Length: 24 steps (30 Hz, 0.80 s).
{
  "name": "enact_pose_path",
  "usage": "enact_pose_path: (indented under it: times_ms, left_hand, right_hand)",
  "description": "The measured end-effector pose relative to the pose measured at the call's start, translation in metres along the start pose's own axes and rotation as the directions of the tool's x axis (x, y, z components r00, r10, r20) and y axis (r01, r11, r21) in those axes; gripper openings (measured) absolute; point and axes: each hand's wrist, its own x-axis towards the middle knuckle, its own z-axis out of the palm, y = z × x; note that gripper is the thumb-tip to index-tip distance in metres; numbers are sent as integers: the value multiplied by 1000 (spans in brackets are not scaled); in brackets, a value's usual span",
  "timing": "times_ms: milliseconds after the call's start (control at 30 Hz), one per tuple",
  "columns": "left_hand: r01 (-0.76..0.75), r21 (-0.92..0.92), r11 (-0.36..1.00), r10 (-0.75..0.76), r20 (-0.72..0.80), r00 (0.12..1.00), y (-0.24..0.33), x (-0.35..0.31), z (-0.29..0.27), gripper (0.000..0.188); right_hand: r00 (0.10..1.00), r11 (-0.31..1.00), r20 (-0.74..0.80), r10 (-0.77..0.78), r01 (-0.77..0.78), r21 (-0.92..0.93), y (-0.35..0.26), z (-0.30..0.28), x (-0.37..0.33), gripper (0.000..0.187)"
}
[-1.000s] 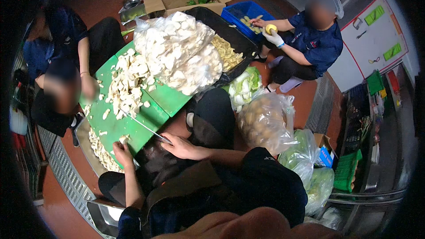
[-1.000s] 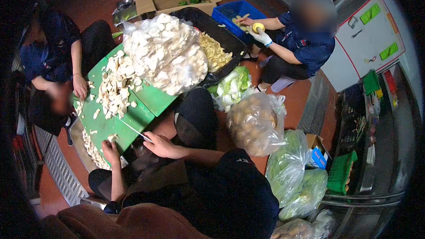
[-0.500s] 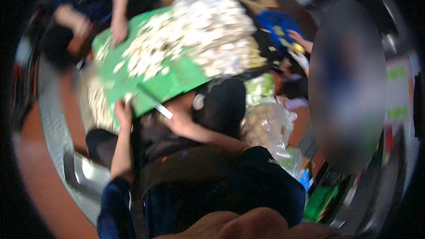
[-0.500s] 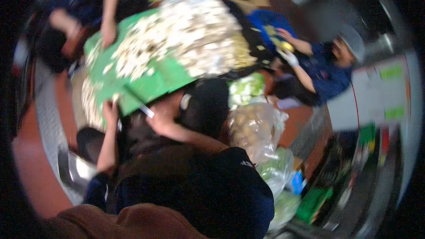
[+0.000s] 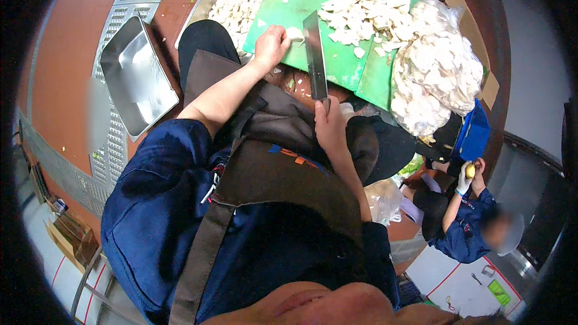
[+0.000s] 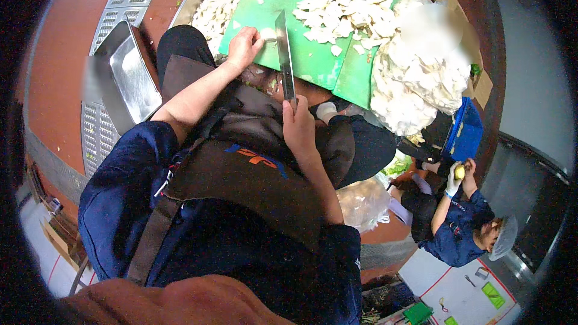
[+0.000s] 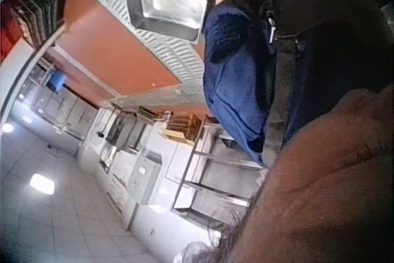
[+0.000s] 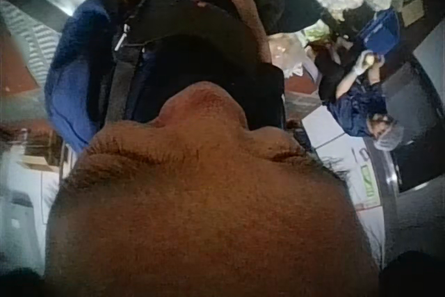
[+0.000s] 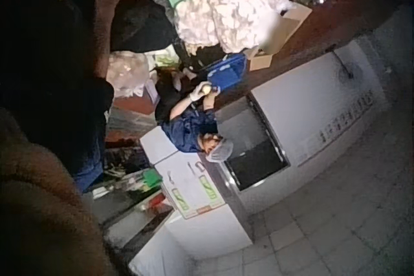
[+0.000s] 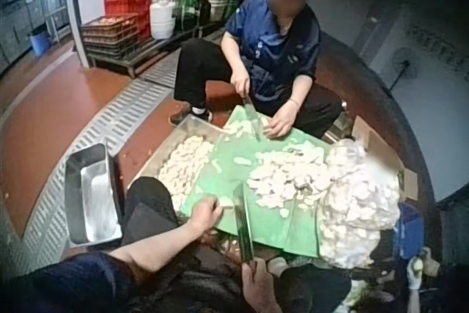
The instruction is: The person uses a knife to chop white mushrooms on a green cutting board while sitting on the floor, then places the chopped pieces into a clear plastic bag.
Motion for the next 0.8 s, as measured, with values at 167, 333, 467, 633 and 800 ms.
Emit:
enact_pose_path:
  times_ms: [167, 333, 467, 633, 800]
  left_hand:
    - [26, -38, 999, -25, 30, 999, 4, 4, 0, 15]
    - [51, -43, 998, -49, 61, 997, 4, 4, 0, 15]
    - [-5, -46, 999, 6, 40, 999, 0, 7, -1, 13]
    - [3, -53, 999, 0, 60, 998, -3, 6, -2, 12]
    - [0, -63, 998, 1, 15, 1000, -3, 7, -1, 12]
  right_hand:
    - [999, 999, 7, -37, 37, -10, 6, 6, 4, 25]
    - [997, 998, 76, 34, -38, 59, 19, 13, 14, 26]
    - [999, 994, 26, -20, 23, -103, 21, 33, 27, 26]
    - [1000, 990, 6, -25, 26, -138, 14, 29, 44, 25]
    - [987, 987, -50, -150, 146, -63, -11, 4, 26, 23]
